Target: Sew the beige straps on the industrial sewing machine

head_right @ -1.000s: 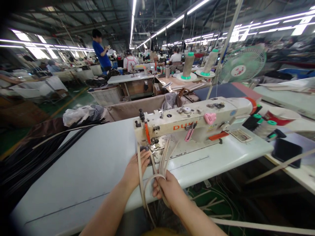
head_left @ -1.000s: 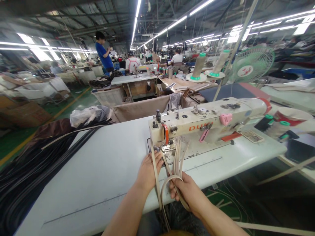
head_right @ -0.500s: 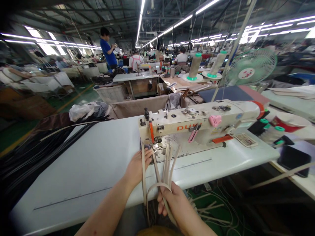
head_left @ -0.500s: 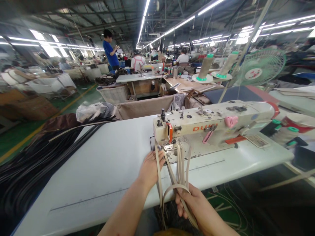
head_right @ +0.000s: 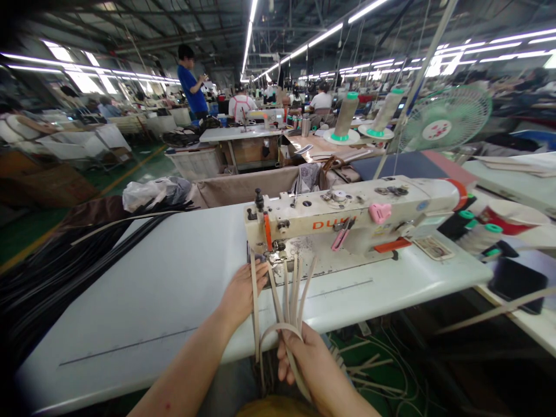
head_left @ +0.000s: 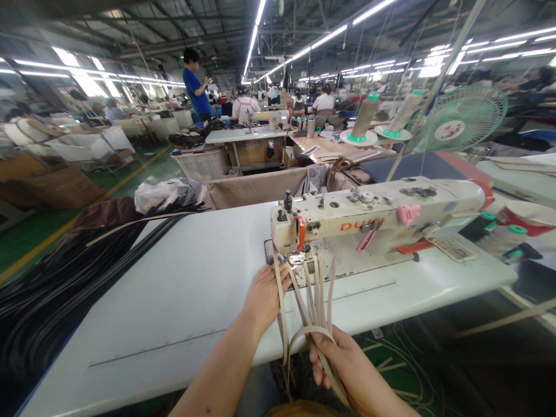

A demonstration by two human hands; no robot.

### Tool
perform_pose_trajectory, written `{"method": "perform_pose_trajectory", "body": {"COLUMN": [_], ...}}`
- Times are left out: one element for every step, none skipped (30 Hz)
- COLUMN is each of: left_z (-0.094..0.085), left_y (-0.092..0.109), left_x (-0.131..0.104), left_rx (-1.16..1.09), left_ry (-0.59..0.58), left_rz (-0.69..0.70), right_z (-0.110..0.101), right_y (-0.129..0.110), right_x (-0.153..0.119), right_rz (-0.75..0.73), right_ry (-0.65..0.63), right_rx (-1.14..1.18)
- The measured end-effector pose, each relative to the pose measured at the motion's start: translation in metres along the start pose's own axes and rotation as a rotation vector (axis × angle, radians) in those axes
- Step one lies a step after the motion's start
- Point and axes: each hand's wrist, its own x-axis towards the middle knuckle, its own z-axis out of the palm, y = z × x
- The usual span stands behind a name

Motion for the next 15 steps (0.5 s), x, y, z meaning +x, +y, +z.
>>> {"method": "perform_pose_trajectory", "body": {"left_z": [-0.0003, -0.0007, -0.0012, -0.0017, -0.0020, -0.0022, -0.0019, -0.0014, -0.0005, 0.0006, 0.0019, 0.0032, 0.0044, 0.0053, 0.0060], "left_y": [0.0002, 0.0004, 0.0007, 0.0010, 0.0013, 0.0014, 0.0014, 0.0013, 0.0010, 0.0006, 0.0002, -0.0002, -0.0006, -0.0010, -0.0014], "left_x": [0.0002, 0.0005, 0.0008, 0.0012, 0.0016, 0.0018, 0.0019, 0.0017, 0.0014, 0.0010, 0.0005, 0.0000, -0.0004, -0.0007, -0.0009], "left_rx": [-0.003, -0.007, -0.011, -0.015, -0.017, -0.017, -0.015, -0.012, -0.008, -0.003, 0.001, 0.003, 0.004, 0.004, 0.004], "left_ry": [0.002, 0.002, 0.001, 0.001, 0.002, 0.002, 0.000, -0.004, -0.006, -0.006, -0.003, 0.004, 0.013, 0.022, 0.027], "left_rz": [0.000, 0.001, 0.002, 0.001, 0.000, -0.002, -0.003, -0.003, -0.005, -0.008, -0.011, -0.016, -0.021, -0.025, -0.025], "right_z": [-0.0001, -0.0002, -0.0003, -0.0003, -0.0004, -0.0005, -0.0006, -0.0008, -0.0011, -0.0014, -0.0018, -0.0021, -0.0025, -0.0028, -0.0031], "right_y": [0.0003, 0.0003, 0.0001, -0.0002, -0.0006, -0.0008, -0.0009, -0.0007, -0.0005, -0.0001, 0.0002, 0.0005, 0.0006, 0.0005, 0.0004], "right_x": [-0.0004, -0.0007, -0.0009, -0.0010, -0.0011, -0.0011, -0.0011, -0.0012, -0.0013, -0.0015, -0.0018, -0.0022, -0.0026, -0.0030, -0.0033], "right_rz": [0.001, 0.005, 0.012, 0.022, 0.030, 0.037, 0.038, 0.037, 0.034, 0.030, 0.029, 0.030, 0.033, 0.037, 0.041], "right_ry": [-0.001, 0.001, 0.002, 0.001, 0.000, -0.001, -0.001, -0.003, -0.003, -0.001, 0.003, 0.007, 0.011, 0.016, 0.019], "right_rx": [0.001, 0.002, 0.003, 0.005, 0.008, 0.012, 0.018, 0.025, 0.031, 0.036, 0.039, 0.041, 0.042, 0.043, 0.045]}}
